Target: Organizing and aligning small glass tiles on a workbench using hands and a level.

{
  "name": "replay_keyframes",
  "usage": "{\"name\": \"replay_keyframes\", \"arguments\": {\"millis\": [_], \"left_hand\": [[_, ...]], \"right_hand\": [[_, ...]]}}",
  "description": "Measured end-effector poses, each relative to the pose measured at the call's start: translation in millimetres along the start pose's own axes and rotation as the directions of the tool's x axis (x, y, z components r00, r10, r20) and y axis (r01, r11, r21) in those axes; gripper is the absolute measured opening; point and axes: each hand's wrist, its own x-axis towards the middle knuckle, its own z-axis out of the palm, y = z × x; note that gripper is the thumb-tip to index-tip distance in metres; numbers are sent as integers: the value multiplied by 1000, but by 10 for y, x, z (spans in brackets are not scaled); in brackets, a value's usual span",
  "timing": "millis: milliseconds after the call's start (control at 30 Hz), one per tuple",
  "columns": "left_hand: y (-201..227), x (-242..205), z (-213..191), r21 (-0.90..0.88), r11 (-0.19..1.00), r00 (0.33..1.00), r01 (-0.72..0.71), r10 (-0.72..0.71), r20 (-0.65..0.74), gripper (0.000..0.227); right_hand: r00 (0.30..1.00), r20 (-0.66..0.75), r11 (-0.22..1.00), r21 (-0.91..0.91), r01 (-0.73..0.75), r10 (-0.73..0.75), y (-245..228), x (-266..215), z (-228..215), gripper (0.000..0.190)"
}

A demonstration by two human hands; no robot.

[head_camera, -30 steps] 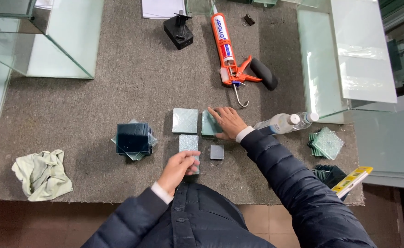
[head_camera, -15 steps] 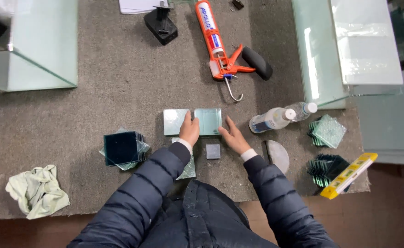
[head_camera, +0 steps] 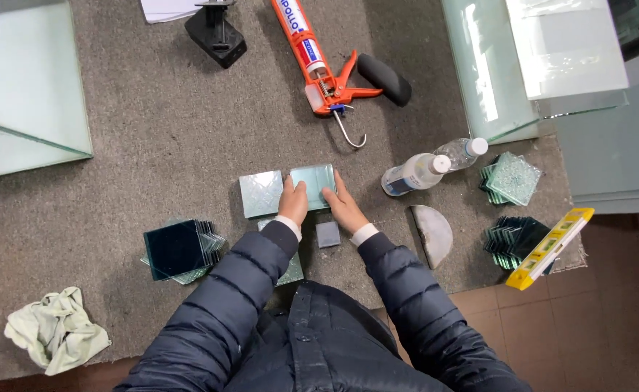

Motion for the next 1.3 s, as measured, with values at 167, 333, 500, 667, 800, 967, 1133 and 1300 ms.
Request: {"name": "replay_keyframes", "arguments": {"millis": [167, 333, 500, 667, 800, 967, 1133, 1300], "left_hand": [[-9, 24, 27, -5, 1000, 1000, -11, 11, 1, 73], [153, -196, -39, -27, 999, 1000, -27, 27, 4, 74], [554, -1150, -342, -100, 987, 992, -127, 127, 3, 74], [494, -2066, -499, -122, 992, 999, -16, 22, 47, 72], [-51, -2245, -639, -153, 983, 993, -100, 109, 52, 69], [-531, -2094, -844, -213, 965, 988, -152, 153, -13, 66], [-724, -2112, -866, -249, 956, 988, -153, 147, -40, 65], [-958, -1961, -918, -221, 963, 987, -154, 138, -85, 66]], "right_hand": [[999, -15, 999, 12, 37, -36, -52, -38, 15, 79], [998, -19, 998, 9, 64, -64, -8, -110, -4, 78], [896, -297, 896, -396, 200, -331, 136, -603, -62, 56], [930, 131, 515, -802, 303, -342, 436, -826, 95, 88], [935, 261, 188, -932, 308, -239, 636, -649, 181, 98], [916, 296, 61, -944, 324, -271, 775, -493, 158, 90], [898, 339, -12, -937, 350, -280, 804, -464, 108, 85], [891, 297, 5, -948, 318, -343, 653, -595, 110, 94]]}}
